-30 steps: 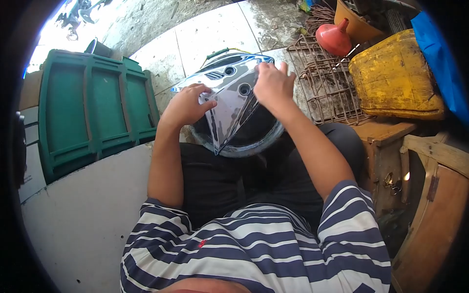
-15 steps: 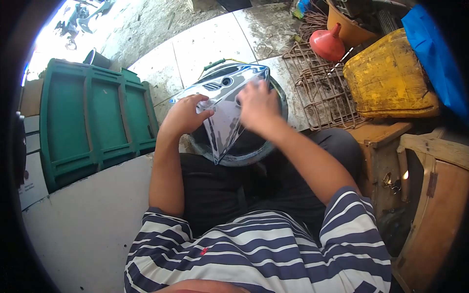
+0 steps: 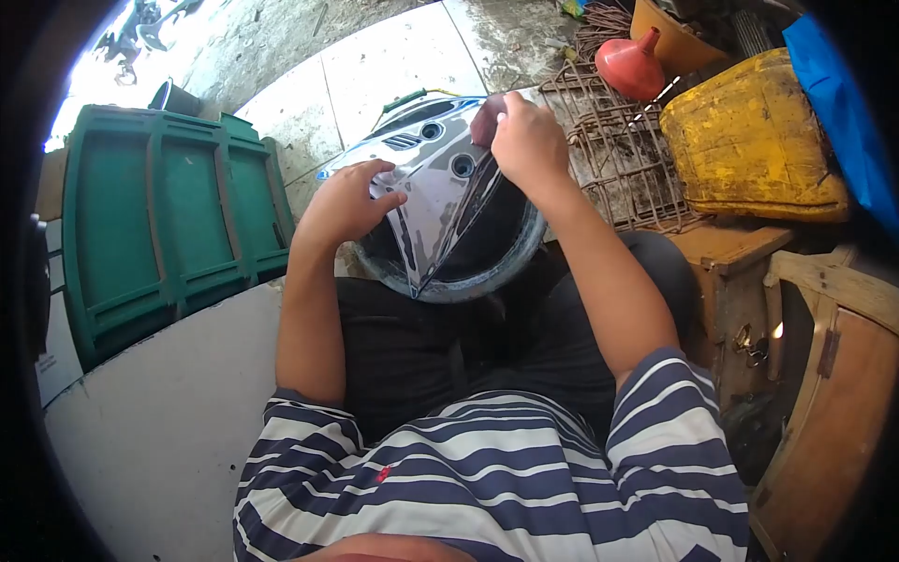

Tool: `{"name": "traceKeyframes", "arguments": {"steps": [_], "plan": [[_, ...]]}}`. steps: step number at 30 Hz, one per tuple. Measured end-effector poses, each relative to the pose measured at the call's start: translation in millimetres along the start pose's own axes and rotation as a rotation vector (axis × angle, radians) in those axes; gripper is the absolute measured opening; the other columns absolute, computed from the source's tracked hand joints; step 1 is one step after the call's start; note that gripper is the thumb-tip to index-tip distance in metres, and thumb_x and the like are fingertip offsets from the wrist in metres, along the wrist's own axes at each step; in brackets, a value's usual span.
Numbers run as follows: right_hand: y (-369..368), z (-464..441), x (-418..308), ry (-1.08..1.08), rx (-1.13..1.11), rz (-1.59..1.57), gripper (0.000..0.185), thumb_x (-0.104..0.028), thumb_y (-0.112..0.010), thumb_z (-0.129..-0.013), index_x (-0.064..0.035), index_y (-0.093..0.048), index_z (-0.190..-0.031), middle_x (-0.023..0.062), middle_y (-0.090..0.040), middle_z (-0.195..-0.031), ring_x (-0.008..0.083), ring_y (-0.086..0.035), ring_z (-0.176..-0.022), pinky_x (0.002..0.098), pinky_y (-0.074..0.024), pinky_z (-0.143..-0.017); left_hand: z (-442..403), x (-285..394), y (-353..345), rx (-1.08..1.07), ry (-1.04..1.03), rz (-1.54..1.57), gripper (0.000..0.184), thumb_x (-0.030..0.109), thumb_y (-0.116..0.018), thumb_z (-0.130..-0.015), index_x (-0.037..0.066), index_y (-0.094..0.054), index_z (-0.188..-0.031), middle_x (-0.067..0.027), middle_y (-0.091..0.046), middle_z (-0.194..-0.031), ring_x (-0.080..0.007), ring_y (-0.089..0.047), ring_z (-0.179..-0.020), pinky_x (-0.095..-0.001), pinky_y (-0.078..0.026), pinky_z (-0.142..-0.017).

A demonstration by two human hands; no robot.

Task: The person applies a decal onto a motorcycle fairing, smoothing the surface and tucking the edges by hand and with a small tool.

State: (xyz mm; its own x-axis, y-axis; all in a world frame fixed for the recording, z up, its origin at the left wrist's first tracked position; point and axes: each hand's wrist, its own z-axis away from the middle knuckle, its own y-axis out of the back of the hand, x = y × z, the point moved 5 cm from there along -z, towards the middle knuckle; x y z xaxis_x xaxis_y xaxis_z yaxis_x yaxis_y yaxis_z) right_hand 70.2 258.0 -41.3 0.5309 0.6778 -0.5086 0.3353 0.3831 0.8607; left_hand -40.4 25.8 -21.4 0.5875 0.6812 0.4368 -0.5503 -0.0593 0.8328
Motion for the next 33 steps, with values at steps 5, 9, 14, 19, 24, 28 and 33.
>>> {"name": "traceKeyframes", "arguments": {"steps": [5,9,14,19,24,28,33], "plan": [[-32.0,28.0,-23.0,0.321,0.014,-0.001,0.017,-0.016,-0.068,-0.092,-0.0041,-0.070,-0.105,0.0140,-0.068,-0.111,0.0369,-0.064,-0.109,0.0480,-0.0542,-0.094,-1.2,-1.4,-2.2,-0.005,-0.011,-0.023,0.057,0.040,-0.079,-0.088,0.002,-0.070,-0.129,-0.0230,-0.075,-0.116,-0.0388,-0.073,-0.105,-0.0459,-0.055,-0.096],[25.5,-3.4,-14.1,0.299,0.311,-0.037,0.009,-0.007,-0.067,-0.088,-0.0018,-0.065,-0.095,0.0163,-0.067,-0.103,0.0380,-0.064,-0.100,0.0492,-0.0533,-0.085,0.8,0.8,-0.1,0.006,-0.006,-0.010,0.059,0.042,-0.080,-0.088,0.001,-0.070,-0.129,-0.0238,-0.075,-0.119,-0.0399,-0.072,-0.109,-0.0461,-0.054,-0.099],[-3.1,1.0,-2.6,0.265,0.213,-0.059,0.009,-0.005,-0.065,-0.089,-0.0016,-0.061,-0.095,0.0177,-0.068,-0.098,0.0417,-0.066,-0.094,0.0519,-0.0535,-0.083,-1.2,4.6,-0.1,-0.012,0.018,-0.063,0.064,0.050,-0.079,-0.087,0.006,-0.071,-0.132,-0.0181,-0.075,-0.124,-0.0355,-0.067,-0.123,-0.0454,-0.052,-0.105],[-38.6,25.0,-10.4,0.330,0.056,-0.034,0.011,-0.002,-0.065,-0.087,-0.0009,-0.061,-0.098,0.0191,-0.069,-0.100,0.0418,-0.065,-0.098,0.0506,-0.0523,-0.086,0.1,2.9,0.9,0.009,0.004,-0.049,0.066,0.047,-0.081,-0.086,0.002,-0.070,-0.132,-0.0254,-0.073,-0.124,-0.0406,-0.070,-0.118,-0.0466,-0.053,-0.102],[-37.5,45.3,-14.5,0.389,0.058,-0.061,0.011,0.001,-0.059,-0.089,-0.0005,-0.063,-0.099,0.0198,-0.070,-0.104,0.0407,-0.065,-0.101,0.0494,-0.0531,-0.090,-1.7,3.7,1.2,-0.002,0.018,-0.059,0.069,0.050,-0.082,-0.084,0.002,-0.069,-0.133,-0.0258,-0.073,-0.123,-0.0404,-0.070,-0.116,-0.0465,-0.054,-0.102],[-35.0,13.7,3.1,0.296,0.110,-0.093,0.008,0.000,-0.063,-0.089,-0.0002,-0.061,-0.097,0.0195,-0.071,-0.097,0.0416,-0.066,-0.095,0.0509,-0.0526,-0.087,0.6,4.3,0.9,-0.025,0.039,-0.046,0.066,0.050,-0.081,-0.084,0.004,-0.071,-0.131,-0.0238,-0.074,-0.121,-0.0396,-0.071,-0.115,-0.0466,-0.054,-0.101],[-43.6,39.9,-13.3,0.439,0.054,-0.156,0.012,0.001,-0.067,-0.087,-0.0029,-0.062,-0.097,0.0183,-0.071,-0.094,0.0424,-0.066,-0.093,0.0512,-0.0526,-0.084,-3.6,6.0,-2.2,-0.070,0.041,-0.084,0.053,0.049,-0.080,-0.085,0.014,-0.079,-0.124,-0.0197,-0.077,-0.114,-0.0377,-0.073,-0.109,-0.0453,-0.055,-0.098]]}}
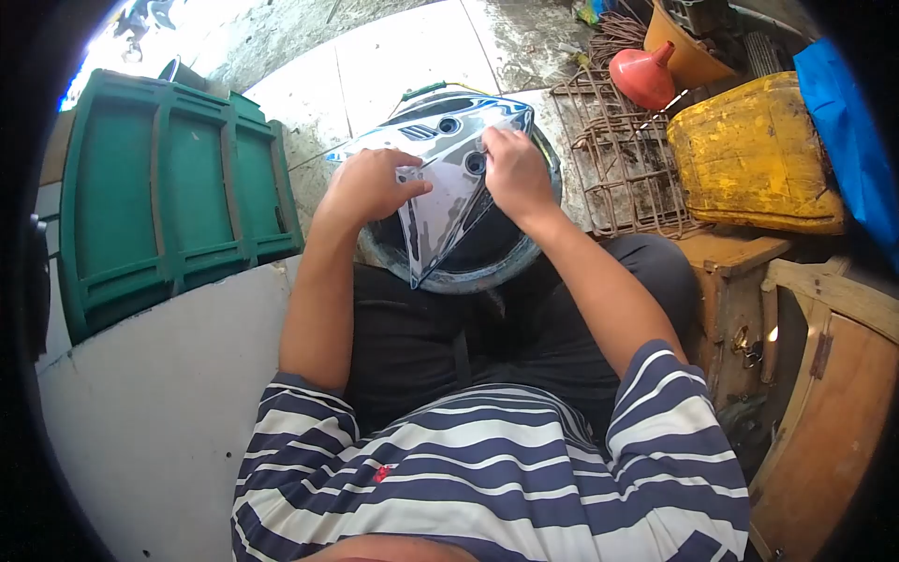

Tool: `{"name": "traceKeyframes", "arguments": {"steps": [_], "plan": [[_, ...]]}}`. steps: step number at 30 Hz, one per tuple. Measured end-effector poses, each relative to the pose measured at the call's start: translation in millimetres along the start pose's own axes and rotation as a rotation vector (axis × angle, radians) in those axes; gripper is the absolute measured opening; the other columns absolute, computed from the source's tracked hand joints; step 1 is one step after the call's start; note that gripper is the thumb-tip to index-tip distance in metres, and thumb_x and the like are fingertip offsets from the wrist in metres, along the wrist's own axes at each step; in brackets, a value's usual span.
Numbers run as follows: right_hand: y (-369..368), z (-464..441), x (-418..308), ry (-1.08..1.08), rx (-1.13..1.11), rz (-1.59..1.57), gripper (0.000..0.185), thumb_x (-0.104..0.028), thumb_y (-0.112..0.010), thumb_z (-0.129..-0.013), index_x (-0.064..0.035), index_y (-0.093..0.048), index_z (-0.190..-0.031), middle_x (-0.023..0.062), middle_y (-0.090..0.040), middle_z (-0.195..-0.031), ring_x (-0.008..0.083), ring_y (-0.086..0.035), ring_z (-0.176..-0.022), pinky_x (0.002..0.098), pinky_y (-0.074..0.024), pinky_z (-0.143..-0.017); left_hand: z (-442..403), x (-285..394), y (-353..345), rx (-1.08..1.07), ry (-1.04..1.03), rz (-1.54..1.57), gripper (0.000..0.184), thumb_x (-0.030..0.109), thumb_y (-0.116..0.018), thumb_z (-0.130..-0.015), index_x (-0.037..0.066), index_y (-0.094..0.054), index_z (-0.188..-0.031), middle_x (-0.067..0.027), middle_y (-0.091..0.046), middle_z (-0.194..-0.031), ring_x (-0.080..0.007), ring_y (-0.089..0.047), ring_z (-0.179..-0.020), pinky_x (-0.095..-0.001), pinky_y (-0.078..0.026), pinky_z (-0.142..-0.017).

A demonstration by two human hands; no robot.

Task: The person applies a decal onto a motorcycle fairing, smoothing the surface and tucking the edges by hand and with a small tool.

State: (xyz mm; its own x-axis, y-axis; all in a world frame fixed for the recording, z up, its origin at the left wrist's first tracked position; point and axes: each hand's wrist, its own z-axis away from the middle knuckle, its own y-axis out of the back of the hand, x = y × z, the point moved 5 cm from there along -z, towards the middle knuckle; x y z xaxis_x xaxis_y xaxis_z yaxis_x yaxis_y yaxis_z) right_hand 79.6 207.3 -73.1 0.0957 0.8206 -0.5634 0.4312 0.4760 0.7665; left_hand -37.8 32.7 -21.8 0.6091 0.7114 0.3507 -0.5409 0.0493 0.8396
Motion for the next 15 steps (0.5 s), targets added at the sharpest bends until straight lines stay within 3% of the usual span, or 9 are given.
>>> {"name": "traceKeyframes", "arguments": {"steps": [3,7,8,10,13,14,15], "plan": [[4.5,-16.3,31.7,-0.243,0.031,-0.015,0.011,0.002,-0.067,-0.086,-0.0018,-0.063,-0.096,0.0190,-0.071,-0.093,0.0424,-0.068,-0.090,0.0515,-0.0535,-0.081,-2.0,-1.5,-0.3,-0.012,0.046,-0.052,0.048,0.054,-0.080,-0.085,0.025,-0.081,-0.123,-0.0126,-0.079,-0.115,-0.0306,-0.074,-0.110,-0.0422,-0.057,-0.097],[1.5,-2.9,14.8,-0.105,0.075,-0.100,0.012,0.001,-0.069,-0.086,-0.0023,-0.064,-0.096,0.0194,-0.072,-0.092,0.0433,-0.069,-0.088,0.0509,-0.0548,-0.079,-8.8,-6.6,-6.8,-0.001,0.055,-0.052,0.046,0.054,-0.081,-0.084,0.026,-0.082,-0.121,-0.0103,-0.078,-0.119,-0.0287,-0.074,-0.112,-0.0416,-0.057,-0.097],[-3.7,1.3,14.1,-0.045,0.084,-0.071,0.012,-0.002,-0.070,-0.087,-0.0024,-0.064,-0.097,0.0196,-0.072,-0.091,0.0438,-0.069,-0.088,0.0511,-0.0547,-0.078,-10.8,-7.4,-6.7,0.002,0.055,-0.056,0.048,0.052,-0.082,-0.084,0.026,-0.080,-0.124,-0.0100,-0.078,-0.119,-0.0284,-0.074,-0.112,-0.0423,-0.057,-0.097],[0.3,-4.7,24.3,-0.123,0.093,-0.106,0.012,-0.003,-0.070,-0.088,-0.0024,-0.064,-0.098,0.0196,-0.072,-0.091,0.0433,-0.069,-0.088,0.0510,-0.0547,-0.078,-11.6,-8.2,-11.8,-0.005,0.048,-0.068,0.053,0.050,-0.084,-0.083,0.026,-0.077,-0.129,-0.0094,-0.078,-0.120,-0.0278,-0.074,-0.112,-0.0437,-0.057,-0.097],[6.7,-14.4,46.6,-0.273,0.134,-0.114,0.012,-0.005,-0.070,-0.089,-0.0033,-0.066,-0.101,0.0192,-0.073,-0.091,0.0409,-0.071,-0.090,0.0501,-0.0552,-0.080,-4.0,8.0,-12.3,0.228,0.047,-0.154,0.067,0.045,-0.088,-0.078,0.024,-0.070,-0.139,-0.0156,-0.078,-0.115,-0.0324,-0.073,-0.110,-0.0457,-0.057,-0.097],[1.4,-10.3,44.3,-0.238,0.101,-0.103,0.012,-0.005,-0.070,-0.089,-0.0035,-0.066,-0.100,0.0191,-0.073,-0.093,0.0405,-0.070,-0.093,0.0499,-0.0550,-0.082,-4.5,13.7,-15.9,0.150,0.052,-0.185,0.078,0.044,-0.089,-0.077,0.028,-0.062,-0.148,-0.0141,-0.076,-0.121,-0.0311,-0.072,-0.114,-0.0468,-0.057,-0.098],[-1.4,-5.2,35.7,-0.204,0.067,-0.089,0.012,-0.005,-0.070,-0.089,-0.0037,-0.066,-0.099,0.0191,-0.073,-0.095,0.0401,-0.070,-0.095,0.0496,-0.0549,-0.084,-3.0,17.9,-18.4,0.149,0.041,-0.233,0.078,0.044,-0.090,-0.077,0.029,-0.062,-0.148,-0.0135,-0.076,-0.122,-0.0311,-0.072,-0.115,-0.0465,-0.057,-0.098]]}}
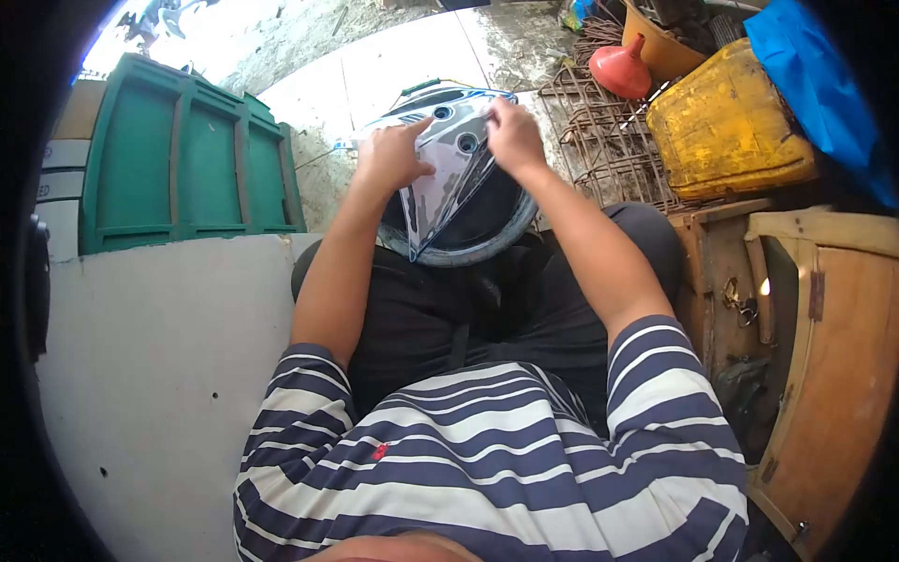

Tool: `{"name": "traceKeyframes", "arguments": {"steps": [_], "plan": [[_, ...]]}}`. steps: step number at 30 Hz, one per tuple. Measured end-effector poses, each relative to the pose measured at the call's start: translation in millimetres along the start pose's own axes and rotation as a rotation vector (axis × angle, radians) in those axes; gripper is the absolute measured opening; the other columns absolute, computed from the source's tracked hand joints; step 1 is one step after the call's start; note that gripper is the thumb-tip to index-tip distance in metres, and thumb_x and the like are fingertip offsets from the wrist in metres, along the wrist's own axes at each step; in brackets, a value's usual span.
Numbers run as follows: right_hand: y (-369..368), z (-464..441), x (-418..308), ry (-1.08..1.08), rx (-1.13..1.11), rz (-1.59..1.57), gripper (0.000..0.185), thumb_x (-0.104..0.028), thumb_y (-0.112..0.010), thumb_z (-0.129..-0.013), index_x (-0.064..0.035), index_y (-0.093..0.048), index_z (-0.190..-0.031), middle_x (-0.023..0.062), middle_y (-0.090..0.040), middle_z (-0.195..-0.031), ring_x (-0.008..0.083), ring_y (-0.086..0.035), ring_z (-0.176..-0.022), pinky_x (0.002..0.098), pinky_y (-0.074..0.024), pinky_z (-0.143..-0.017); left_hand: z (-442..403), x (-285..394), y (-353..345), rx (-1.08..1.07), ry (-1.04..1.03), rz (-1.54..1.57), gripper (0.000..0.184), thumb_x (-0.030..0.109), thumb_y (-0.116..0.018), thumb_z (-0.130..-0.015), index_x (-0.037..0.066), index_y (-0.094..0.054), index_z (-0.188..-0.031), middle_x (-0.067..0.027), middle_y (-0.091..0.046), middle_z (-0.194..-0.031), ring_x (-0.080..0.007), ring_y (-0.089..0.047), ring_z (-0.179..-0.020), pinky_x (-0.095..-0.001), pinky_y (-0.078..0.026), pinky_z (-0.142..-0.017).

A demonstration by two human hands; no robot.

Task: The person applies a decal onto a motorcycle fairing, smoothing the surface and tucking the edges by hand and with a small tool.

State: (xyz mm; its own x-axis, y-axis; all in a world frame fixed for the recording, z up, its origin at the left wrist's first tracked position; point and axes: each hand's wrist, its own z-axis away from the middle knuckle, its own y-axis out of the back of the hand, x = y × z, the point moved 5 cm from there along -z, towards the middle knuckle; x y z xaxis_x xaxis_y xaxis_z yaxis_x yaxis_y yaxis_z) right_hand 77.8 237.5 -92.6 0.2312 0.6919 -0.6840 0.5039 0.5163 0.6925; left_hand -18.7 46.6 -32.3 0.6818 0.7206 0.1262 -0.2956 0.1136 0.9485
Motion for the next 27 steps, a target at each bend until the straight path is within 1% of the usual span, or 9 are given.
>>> {"name": "traceKeyframes", "arguments": {"steps": [2,4,7,11,13,16,21,24,27], "plan": [[-6.6,13.5,-19.2,0.203,-0.042,-0.036,0.013,-0.006,-0.069,-0.088,-0.0036,-0.065,-0.100,0.0167,-0.072,-0.100,0.0401,-0.067,-0.102,0.0493,-0.0534,-0.091,-1.5,8.5,-9.1,0.007,-0.035,-0.091,0.078,0.043,-0.090,-0.076,0.032,-0.062,-0.148,-0.0124,-0.074,-0.124,-0.0311,-0.072,-0.116,-0.0459,-0.057,-0.098],[1.7,12.3,-21.6,0.197,-0.068,0.000,0.015,-0.005,-0.068,-0.088,-0.0038,-0.066,-0.102,0.0159,-0.071,-0.100,0.0414,-0.066,-0.105,0.0491,-0.0527,-0.094,0.0,8.6,-8.1,0.006,-0.027,-0.088,0.080,0.044,-0.091,-0.075,0.034,-0.062,-0.148,-0.0100,-0.072,-0.128,-0.0307,-0.071,-0.118,-0.0451,-0.056,-0.100],[1.3,0.2,3.5,0.142,0.110,0.019,0.018,-0.002,-0.065,-0.087,-0.0031,-0.068,-0.104,0.0161,-0.071,-0.104,0.0413,-0.064,-0.105,0.0481,-0.0523,-0.096,4.4,7.3,-5.9,0.027,-0.023,-0.073,0.081,0.044,-0.091,-0.075,0.035,-0.061,-0.149,-0.0098,-0.072,-0.127,-0.0315,-0.070,-0.119,-0.0449,-0.055,-0.101],[-4.9,8.0,-15.6,0.204,-0.080,0.031,0.017,-0.001,-0.063,-0.086,-0.0040,-0.068,-0.102,0.0159,-0.071,-0.107,0.0399,-0.064,-0.107,0.0482,-0.0518,-0.096,3.7,10.3,-1.7,0.001,-0.026,-0.108,0.081,0.046,-0.090,-0.076,0.034,-0.060,-0.150,-0.0108,-0.072,-0.129,-0.0325,-0.070,-0.120,-0.0458,-0.055,-0.101],[-3.4,4.8,-12.6,0.203,-0.026,0.054,0.016,-0.002,-0.064,-0.087,-0.0039,-0.068,-0.103,0.0160,-0.071,-0.107,0.0399,-0.064,-0.106,0.0483,-0.0517,-0.096,0.7,8.9,-3.3,-0.041,-0.024,-0.085,0.080,0.048,-0.089,-0.077,0.034,-0.059,-0.151,-0.0115,-0.072,-0.130,-0.0328,-0.070,-0.121,-0.0462,-0.055,-0.101],[0.1,-2.4,-3.8,0.182,0.093,0.053,0.014,-0.005,-0.070,-0.088,-0.0009,-0.069,-0.102,0.0161,-0.071,-0.103,0.0397,-0.066,-0.103,0.0474,-0.0529,-0.091,-2.1,6.7,-8.5,-0.045,-0.009,-0.050,0.076,0.055,-0.088,-0.076,0.036,-0.063,-0.146,-0.0081,-0.071,-0.132,-0.0339,-0.068,-0.124,-0.0539,-0.051,-0.103],[-6.4,14.1,-19.1,0.183,-0.043,0.088,0.017,-0.004,-0.069,-0.088,-0.0036,-0.069,-0.105,0.0183,-0.070,-0.108,0.0392,-0.065,-0.107,0.0485,-0.0530,-0.094,-4.0,7.6,-8.2,-0.031,-0.037,-0.067,0.075,0.060,-0.086,-0.078,0.034,-0.064,-0.145,-0.0088,-0.074,-0.130,-0.0307,-0.071,-0.120,-0.0479,-0.055,-0.098],[-5.0,14.0,-21.8,0.238,0.089,0.088,0.017,-0.007,-0.071,-0.088,-0.0023,-0.069,-0.104,0.0183,-0.071,-0.108,0.0394,-0.065,-0.105,0.0483,-0.0530,-0.095,1.7,11.4,-0.1,-0.077,-0.011,-0.059,0.077,0.056,-0.084,-0.080,0.029,-0.061,-0.149,-0.0127,-0.072,-0.133,-0.0317,-0.069,-0.122,-0.0458,-0.055,-0.103],[-2.4,3.5,-10.5,0.153,0.091,0.124,0.021,-0.012,-0.072,-0.090,-0.0010,-0.068,-0.108,0.0199,-0.073,-0.106,0.0411,-0.066,-0.101,0.0494,-0.0536,-0.092,2.1,11.6,-0.6,-0.073,-0.007,-0.070,0.077,0.057,-0.084,-0.081,0.029,-0.061,-0.149,-0.0127,-0.071,-0.134,-0.0316,-0.068,-0.125,-0.0456,-0.054,-0.103]]}}
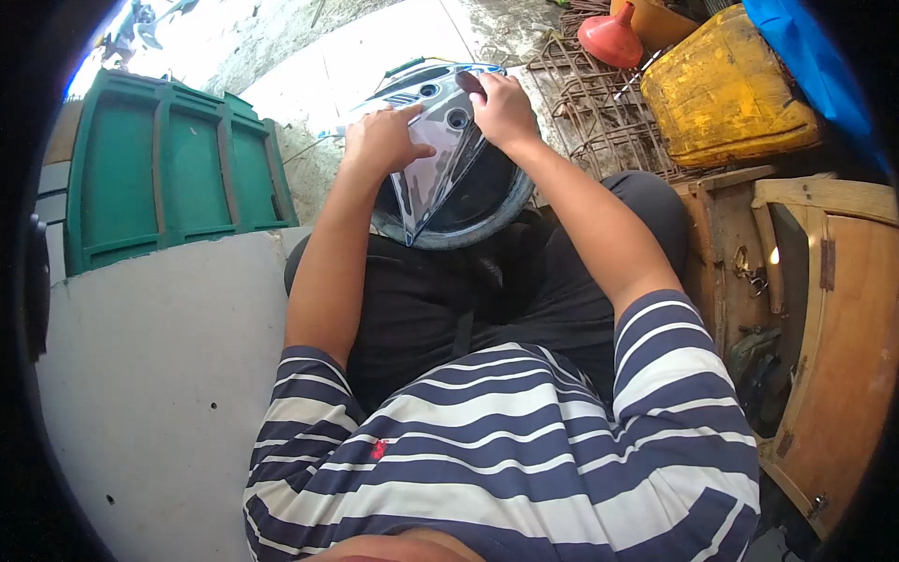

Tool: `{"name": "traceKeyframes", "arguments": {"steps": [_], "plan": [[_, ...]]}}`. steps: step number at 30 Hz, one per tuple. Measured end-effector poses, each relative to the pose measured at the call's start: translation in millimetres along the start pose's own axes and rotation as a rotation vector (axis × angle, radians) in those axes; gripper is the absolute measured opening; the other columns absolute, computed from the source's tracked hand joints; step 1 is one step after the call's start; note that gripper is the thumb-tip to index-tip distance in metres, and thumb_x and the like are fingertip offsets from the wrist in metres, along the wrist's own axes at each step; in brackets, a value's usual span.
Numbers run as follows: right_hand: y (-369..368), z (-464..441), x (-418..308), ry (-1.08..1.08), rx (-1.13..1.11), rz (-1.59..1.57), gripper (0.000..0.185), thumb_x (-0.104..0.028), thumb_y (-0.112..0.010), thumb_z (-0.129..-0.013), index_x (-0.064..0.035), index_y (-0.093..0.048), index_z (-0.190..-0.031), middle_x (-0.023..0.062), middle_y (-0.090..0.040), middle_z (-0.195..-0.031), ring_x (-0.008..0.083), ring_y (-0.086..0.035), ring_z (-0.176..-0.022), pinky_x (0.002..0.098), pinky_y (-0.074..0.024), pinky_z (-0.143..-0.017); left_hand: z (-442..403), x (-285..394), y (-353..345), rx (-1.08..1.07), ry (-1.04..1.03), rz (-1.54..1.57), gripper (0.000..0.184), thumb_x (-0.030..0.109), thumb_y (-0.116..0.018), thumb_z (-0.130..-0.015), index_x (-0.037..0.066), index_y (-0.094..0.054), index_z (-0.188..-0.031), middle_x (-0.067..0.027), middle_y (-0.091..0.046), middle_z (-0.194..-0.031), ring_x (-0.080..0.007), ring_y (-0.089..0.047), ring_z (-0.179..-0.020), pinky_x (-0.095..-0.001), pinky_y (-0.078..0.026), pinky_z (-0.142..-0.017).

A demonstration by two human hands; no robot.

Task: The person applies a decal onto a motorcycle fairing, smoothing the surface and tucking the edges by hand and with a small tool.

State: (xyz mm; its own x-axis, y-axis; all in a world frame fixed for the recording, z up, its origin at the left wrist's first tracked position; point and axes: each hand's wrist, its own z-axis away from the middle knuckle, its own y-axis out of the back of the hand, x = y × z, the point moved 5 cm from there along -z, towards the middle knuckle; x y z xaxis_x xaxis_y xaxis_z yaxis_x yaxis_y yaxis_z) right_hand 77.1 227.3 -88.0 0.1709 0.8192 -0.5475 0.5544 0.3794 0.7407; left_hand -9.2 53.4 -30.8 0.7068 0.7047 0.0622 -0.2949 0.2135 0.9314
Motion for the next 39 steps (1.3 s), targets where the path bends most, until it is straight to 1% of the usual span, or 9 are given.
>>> {"name": "traceKeyframes", "arguments": {"steps": [7,13,15,19,24,27,30,33,39], "plan": [[-1.4,5.3,-11.2,0.076,-0.004,-0.036,0.014,-0.011,-0.066,-0.094,-0.0001,-0.062,-0.102,0.0248,-0.070,-0.090,0.0470,-0.067,-0.091,0.0550,-0.0538,-0.085,-5.1,-4.2,-4.6,-0.025,-0.014,0.029,0.079,0.059,-0.082,-0.082,0.029,-0.059,-0.151,-0.0160,-0.066,-0.142,-0.0339,-0.066,-0.129,-0.0464,-0.054,-0.105],[-4.3,1.8,7.4,-0.240,-0.059,-0.053,0.019,-0.012,-0.069,-0.091,-0.0018,-0.064,-0.106,0.0242,-0.072,-0.101,0.0447,-0.067,-0.100,0.0543,-0.0537,-0.088,-4.3,-2.0,-2.7,-0.063,-0.024,0.037,0.083,0.060,-0.082,-0.082,0.028,-0.056,-0.153,-0.0196,-0.063,-0.145,-0.0359,-0.065,-0.130,-0.0468,-0.054,-0.106],[-2.1,7.3,-8.8,0.008,-0.071,-0.035,0.021,-0.006,-0.067,-0.087,-0.0043,-0.066,-0.108,0.0186,-0.073,-0.105,0.0421,-0.067,-0.105,0.0503,-0.0534,-0.091,-4.9,-4.8,-4.9,-0.017,-0.039,0.040,0.083,0.061,-0.082,-0.081,0.027,-0.057,-0.153,-0.0202,-0.063,-0.144,-0.0365,-0.065,-0.130,-0.0469,-0.054,-0.106],[1.7,-11.9,14.3,-0.126,-0.069,-0.011,0.024,-0.005,-0.065,-0.089,-0.0036,-0.066,-0.112,0.0217,-0.073,-0.103,0.0448,-0.069,-0.097,0.0536,-0.0551,-0.088,-1.6,-4.1,-1.9,-0.073,-0.019,0.053,0.083,0.061,-0.083,-0.080,0.027,-0.058,-0.152,-0.0206,-0.064,-0.143,-0.0364,-0.065,-0.129,-0.0465,-0.054,-0.106],[-1.3,2.5,-10.6,0.013,-0.092,-0.030,0.025,-0.008,-0.066,-0.092,-0.0056,-0.065,-0.116,0.0255,-0.071,-0.092,0.0460,-0.070,-0.092,0.0559,-0.0554,-0.085,-5.7,-4.6,-5.0,-0.020,-0.029,0.044,0.084,0.060,-0.083,-0.080,0.027,-0.057,-0.153,-0.0203,-0.064,-0.142,-0.0365,-0.065,-0.129,-0.0467,-0.054,-0.106],[3.9,-6.5,-0.1,-0.067,-0.081,0.019,0.021,-0.007,-0.066,-0.092,-0.0050,-0.065,-0.113,0.0257,-0.071,-0.090,0.0467,-0.070,-0.090,0.0560,-0.0555,-0.082,-5.2,-3.9,-3.6,-0.079,-0.020,0.041,0.084,0.059,-0.083,-0.080,0.028,-0.056,-0.154,-0.0198,-0.064,-0.144,-0.0363,-0.065,-0.129,-0.0457,-0.054,-0.106],[6.0,-12.7,16.5,-0.105,-0.033,0.036,0.023,-0.009,-0.067,-0.091,-0.0050,-0.066,-0.113,0.0260,-0.071,-0.087,0.0466,-0.070,-0.086,0.0563,-0.0551,-0.080,-5.3,-6.3,-7.8,-0.062,-0.022,0.041,0.085,0.058,-0.084,-0.080,0.031,-0.055,-0.154,-0.0172,-0.063,-0.146,-0.0364,-0.064,-0.130,-0.0503,-0.052,-0.108],[-3.3,3.0,-6.9,-0.014,-0.048,-0.077,0.022,-0.009,-0.068,-0.091,-0.0077,-0.069,-0.113,0.0250,-0.070,-0.087,0.0466,-0.070,-0.087,0.0554,-0.0555,-0.080,-1.5,-5.5,-1.8,-0.048,0.008,-0.022,0.080,0.057,-0.084,-0.081,0.037,-0.056,-0.153,-0.0100,-0.066,-0.145,-0.0304,-0.063,-0.134,-0.0652,-0.043,-0.112],[6.5,-12.2,14.2,-0.170,-0.085,0.002,0.024,-0.010,-0.069,-0.090,-0.0063,-0.067,-0.114,0.0231,-0.073,-0.089,0.0446,-0.071,-0.087,0.0548,-0.0559,-0.080,-10.5,-20.1,-8.5,-0.128,-0.030,0.018,0.071,0.043,-0.083,-0.086,0.041,-0.056,-0.152,-0.0033,-0.066,-0.145,-0.0274,-0.063,-0.134,-0.0688,-0.038,-0.114]]}}
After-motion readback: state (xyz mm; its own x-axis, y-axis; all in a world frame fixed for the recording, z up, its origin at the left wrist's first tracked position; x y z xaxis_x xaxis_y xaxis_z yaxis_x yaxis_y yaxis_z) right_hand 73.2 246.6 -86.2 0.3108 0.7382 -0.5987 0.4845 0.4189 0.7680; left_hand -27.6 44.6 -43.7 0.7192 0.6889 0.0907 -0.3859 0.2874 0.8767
